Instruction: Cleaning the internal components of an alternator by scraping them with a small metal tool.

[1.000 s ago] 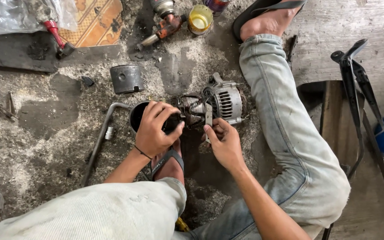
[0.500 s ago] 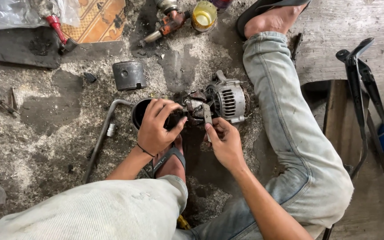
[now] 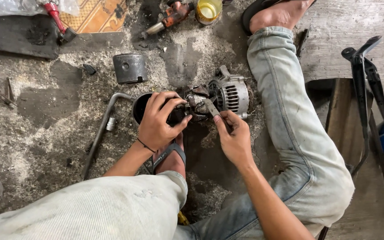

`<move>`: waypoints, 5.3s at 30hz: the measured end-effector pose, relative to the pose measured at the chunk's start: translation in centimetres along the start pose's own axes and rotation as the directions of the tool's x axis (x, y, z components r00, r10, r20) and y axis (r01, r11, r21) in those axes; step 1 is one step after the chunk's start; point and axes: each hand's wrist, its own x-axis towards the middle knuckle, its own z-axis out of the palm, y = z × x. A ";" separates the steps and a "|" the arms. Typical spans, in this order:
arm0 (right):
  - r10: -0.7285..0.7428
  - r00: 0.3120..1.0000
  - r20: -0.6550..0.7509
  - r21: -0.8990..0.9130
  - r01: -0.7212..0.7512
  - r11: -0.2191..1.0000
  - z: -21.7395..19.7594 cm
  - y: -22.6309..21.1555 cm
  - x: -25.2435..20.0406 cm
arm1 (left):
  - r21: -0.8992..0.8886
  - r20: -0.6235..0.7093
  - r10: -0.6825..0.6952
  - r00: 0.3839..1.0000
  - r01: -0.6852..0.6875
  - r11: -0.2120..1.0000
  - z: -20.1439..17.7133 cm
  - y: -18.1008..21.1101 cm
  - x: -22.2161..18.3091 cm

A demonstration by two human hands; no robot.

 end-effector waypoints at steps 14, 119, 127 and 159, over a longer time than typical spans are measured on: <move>-0.028 1.000 -0.011 0.074 0.029 0.997 0.3 0.9 -0.6 | 0.005 -0.018 -0.007 1.000 0.007 1.000 0.4 -0.5 -0.5; -0.267 0.951 -0.154 -0.269 0.219 0.938 5.6 0.0 -0.9 | -0.191 -0.035 -0.059 0.998 0.051 0.980 2.1 -2.9 -3.2; -0.249 0.962 -0.113 -0.223 0.220 0.950 5.8 -0.5 0.0 | -0.159 -0.046 -0.088 0.995 0.079 0.984 2.5 -4.3 -2.3; -0.322 0.945 -0.057 -0.384 0.277 0.881 6.5 -2.0 0.7 | -0.204 -0.090 -0.023 0.996 0.004 0.979 0.5 -1.9 -2.5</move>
